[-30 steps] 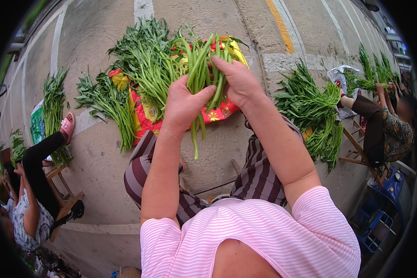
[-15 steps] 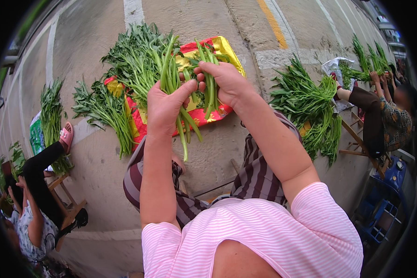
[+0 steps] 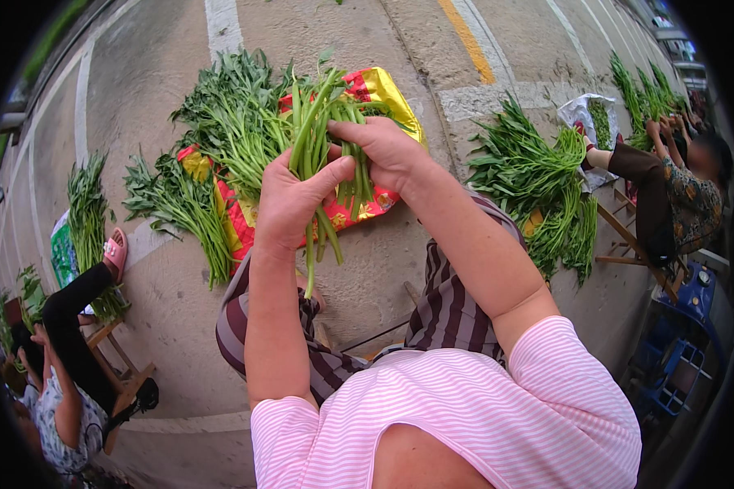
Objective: The person picks leaves and small stems from bunches of green vegetables by hand and places them into a pile on a mat on the ground.
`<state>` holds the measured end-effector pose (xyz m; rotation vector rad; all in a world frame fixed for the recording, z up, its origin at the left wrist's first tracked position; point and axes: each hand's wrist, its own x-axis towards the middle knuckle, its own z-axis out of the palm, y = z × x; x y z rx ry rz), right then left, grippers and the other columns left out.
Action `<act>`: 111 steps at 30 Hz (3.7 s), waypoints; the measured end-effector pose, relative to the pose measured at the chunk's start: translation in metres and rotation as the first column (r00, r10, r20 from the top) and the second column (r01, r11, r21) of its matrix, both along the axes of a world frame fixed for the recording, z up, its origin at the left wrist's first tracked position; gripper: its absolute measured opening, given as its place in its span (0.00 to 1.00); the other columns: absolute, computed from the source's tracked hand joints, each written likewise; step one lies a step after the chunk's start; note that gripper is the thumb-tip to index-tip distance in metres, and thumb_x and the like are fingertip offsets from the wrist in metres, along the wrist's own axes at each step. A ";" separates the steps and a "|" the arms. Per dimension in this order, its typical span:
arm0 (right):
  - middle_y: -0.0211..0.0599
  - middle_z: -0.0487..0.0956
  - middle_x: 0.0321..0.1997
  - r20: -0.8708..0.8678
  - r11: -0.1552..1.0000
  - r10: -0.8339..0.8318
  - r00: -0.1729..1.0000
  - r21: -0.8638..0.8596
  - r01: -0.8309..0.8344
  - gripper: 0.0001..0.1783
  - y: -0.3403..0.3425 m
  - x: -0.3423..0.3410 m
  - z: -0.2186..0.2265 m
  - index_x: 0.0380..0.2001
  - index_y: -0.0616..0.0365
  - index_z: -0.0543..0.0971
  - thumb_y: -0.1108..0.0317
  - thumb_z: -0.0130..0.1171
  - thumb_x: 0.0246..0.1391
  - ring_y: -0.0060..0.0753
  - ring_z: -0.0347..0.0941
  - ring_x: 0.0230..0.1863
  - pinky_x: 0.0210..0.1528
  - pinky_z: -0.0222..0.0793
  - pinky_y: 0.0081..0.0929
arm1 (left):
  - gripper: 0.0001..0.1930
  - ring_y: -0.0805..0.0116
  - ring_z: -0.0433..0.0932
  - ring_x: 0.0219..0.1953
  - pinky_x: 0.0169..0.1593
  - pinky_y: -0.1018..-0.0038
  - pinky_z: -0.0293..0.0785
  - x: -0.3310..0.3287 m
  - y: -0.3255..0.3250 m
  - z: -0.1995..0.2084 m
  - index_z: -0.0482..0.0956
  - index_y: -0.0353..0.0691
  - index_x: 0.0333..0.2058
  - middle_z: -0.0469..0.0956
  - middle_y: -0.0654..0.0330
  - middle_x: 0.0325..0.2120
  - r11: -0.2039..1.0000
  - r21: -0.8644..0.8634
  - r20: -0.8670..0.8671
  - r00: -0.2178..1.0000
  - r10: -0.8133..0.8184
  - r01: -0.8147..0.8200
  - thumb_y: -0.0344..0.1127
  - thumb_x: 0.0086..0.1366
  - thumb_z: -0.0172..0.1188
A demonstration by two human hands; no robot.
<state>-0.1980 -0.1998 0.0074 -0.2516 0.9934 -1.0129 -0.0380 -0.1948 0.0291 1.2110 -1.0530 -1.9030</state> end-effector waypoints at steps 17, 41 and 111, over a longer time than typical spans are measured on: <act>0.30 0.73 0.28 -0.027 0.956 -0.212 0.977 -0.214 0.201 0.07 -0.010 -0.032 0.031 0.31 0.62 0.74 0.70 0.59 0.56 0.16 0.67 0.23 0.22 0.66 0.15 | 0.14 0.70 0.77 0.33 0.45 0.66 0.79 0.028 -0.019 -0.028 0.76 0.35 0.48 0.78 0.62 0.32 0.829 0.435 -0.412 0.740 0.531 -0.352 0.32 0.66 0.54; 0.35 0.80 0.43 -0.386 0.945 0.086 0.918 -0.261 -0.199 0.21 0.007 0.009 0.004 0.48 0.63 0.73 0.69 0.66 0.52 0.22 0.76 0.40 0.44 0.75 0.23 | 0.12 0.74 0.79 0.27 0.30 0.78 0.76 0.008 -0.011 -0.030 0.80 0.37 0.40 0.82 0.61 0.31 0.909 0.217 -0.228 0.887 0.401 -0.355 0.30 0.58 0.68; 0.26 0.74 0.32 -0.044 0.974 0.135 0.990 -0.175 -0.140 0.13 0.012 -0.038 0.051 0.47 0.62 0.71 0.67 0.54 0.62 0.07 0.61 0.22 0.19 0.58 0.08 | 0.08 0.78 0.69 0.17 0.22 0.80 0.65 -0.002 -0.018 -0.067 0.78 0.38 0.35 0.76 0.65 0.22 0.817 0.064 0.049 0.820 0.571 -0.573 0.29 0.57 0.66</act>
